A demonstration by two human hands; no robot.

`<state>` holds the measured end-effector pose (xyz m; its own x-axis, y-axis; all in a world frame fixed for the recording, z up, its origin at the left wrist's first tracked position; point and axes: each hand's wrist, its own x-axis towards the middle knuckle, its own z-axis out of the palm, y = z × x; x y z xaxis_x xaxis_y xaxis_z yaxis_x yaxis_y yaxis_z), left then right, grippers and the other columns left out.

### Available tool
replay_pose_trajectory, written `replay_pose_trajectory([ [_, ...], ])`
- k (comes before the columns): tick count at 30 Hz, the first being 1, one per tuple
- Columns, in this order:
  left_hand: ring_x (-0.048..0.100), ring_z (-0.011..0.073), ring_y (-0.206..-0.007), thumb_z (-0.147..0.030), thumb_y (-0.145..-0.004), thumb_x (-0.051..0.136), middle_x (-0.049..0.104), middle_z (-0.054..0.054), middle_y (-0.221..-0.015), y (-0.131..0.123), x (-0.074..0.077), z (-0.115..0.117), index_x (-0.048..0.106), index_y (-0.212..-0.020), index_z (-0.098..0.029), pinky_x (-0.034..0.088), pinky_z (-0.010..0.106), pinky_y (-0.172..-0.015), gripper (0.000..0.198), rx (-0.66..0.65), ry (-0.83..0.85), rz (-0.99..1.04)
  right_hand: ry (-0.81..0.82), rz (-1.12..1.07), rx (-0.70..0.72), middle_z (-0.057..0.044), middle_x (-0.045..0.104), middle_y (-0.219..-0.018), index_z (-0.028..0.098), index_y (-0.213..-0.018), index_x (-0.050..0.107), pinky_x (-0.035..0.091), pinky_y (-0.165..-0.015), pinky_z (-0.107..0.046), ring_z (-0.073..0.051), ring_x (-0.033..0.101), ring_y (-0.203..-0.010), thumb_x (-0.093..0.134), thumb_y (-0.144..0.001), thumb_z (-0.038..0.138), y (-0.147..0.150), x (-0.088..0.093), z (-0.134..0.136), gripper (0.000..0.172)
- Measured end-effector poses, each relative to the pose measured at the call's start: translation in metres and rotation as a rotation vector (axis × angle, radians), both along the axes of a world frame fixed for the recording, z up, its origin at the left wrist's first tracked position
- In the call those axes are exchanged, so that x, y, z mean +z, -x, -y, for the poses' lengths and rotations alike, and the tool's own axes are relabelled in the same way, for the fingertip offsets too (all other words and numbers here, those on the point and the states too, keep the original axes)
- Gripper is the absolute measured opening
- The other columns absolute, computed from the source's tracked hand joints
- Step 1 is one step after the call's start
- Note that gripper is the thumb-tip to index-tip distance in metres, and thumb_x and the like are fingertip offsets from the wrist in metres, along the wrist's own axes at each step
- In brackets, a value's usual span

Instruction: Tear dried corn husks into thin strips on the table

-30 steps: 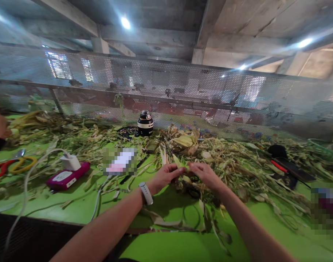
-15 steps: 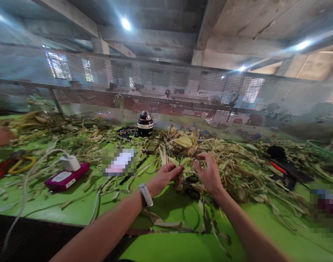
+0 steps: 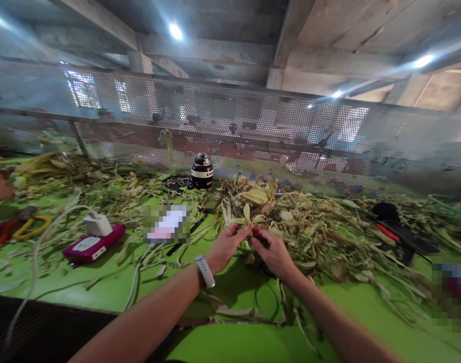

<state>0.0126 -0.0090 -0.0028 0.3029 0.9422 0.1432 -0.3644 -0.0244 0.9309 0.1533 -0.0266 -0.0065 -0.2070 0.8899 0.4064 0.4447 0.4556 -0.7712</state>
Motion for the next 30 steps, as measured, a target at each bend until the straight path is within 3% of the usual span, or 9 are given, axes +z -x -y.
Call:
replay_pose_trajectory([
  [3,0.058,0.0157,-0.077,-0.037,-0.066,0.069,0.067,0.006,-0.078,0.0,0.001,0.0,0.068,-0.076,-0.014,0.043,0.028,-0.076,0.025,0.017,0.001,-0.021,0.013,-0.011,0.029,-0.002,0.057,-0.074,0.018,-0.071,0.055,0.04,-0.067,-0.026,-0.015,0.051,-0.071,0.049,-0.083,0.035,-0.001,0.0,0.0,0.022],
  [9,0.059,0.0171,-0.079,-0.041,-0.064,0.07,0.069,0.008,-0.08,0.004,0.003,-0.004,0.067,-0.076,-0.014,0.041,0.028,-0.077,0.03,0.067,0.087,-0.03,0.108,-0.003,0.072,0.003,0.045,-0.061,0.017,-0.068,0.051,0.033,-0.053,-0.023,-0.011,0.039,-0.057,0.049,-0.082,0.039,0.003,-0.002,0.006,0.026],
  [16,0.058,0.0158,-0.076,-0.039,-0.066,0.07,0.07,0.008,-0.081,0.006,0.008,-0.003,0.067,-0.079,-0.012,0.041,0.026,-0.072,0.03,0.095,0.103,-0.046,0.167,-0.006,0.123,0.003,0.043,-0.058,0.017,-0.066,0.05,0.03,-0.05,-0.022,-0.01,0.037,-0.054,0.05,-0.082,0.04,0.001,0.0,0.01,0.027],
  [22,0.058,0.0144,-0.074,-0.036,-0.066,0.069,0.066,0.004,-0.074,0.006,0.004,-0.004,0.064,-0.079,-0.014,0.042,0.025,-0.07,0.027,0.049,0.131,0.064,0.207,0.048,0.189,0.004,0.045,-0.058,0.017,-0.064,0.052,0.031,-0.05,-0.021,-0.009,0.039,-0.053,0.052,-0.08,0.038,-0.001,0.003,0.01,0.026],
  [25,0.056,0.011,-0.067,-0.035,-0.066,0.068,0.061,-0.001,-0.069,0.006,0.005,-0.003,0.06,-0.076,-0.016,0.042,0.022,-0.062,0.022,0.056,0.181,0.108,0.223,0.016,0.09,0.004,0.047,-0.057,0.018,-0.065,0.052,0.034,-0.05,-0.022,-0.011,0.044,-0.053,0.052,-0.079,0.042,-0.004,0.004,0.009,0.028],
  [28,0.047,0.0073,-0.053,-0.035,-0.067,0.064,0.054,-0.004,-0.06,0.007,0.006,-0.002,0.054,-0.068,-0.016,0.033,0.019,-0.049,0.021,0.049,0.226,0.018,0.224,-0.128,-0.124,0.005,0.044,-0.055,0.02,-0.066,0.046,0.036,-0.047,-0.023,-0.011,0.044,-0.048,0.044,-0.082,0.05,-0.01,0.007,0.005,0.034],
  [30,0.041,0.0065,-0.049,-0.036,-0.066,0.064,0.05,-0.005,-0.056,0.007,0.005,-0.002,0.051,-0.065,-0.016,0.027,0.019,-0.046,0.023,0.036,0.243,-0.014,0.224,-0.169,-0.165,0.005,0.043,-0.057,0.021,-0.067,0.043,0.036,-0.046,-0.023,-0.01,0.043,-0.046,0.04,-0.083,0.054,-0.013,0.008,0.002,0.037],
])
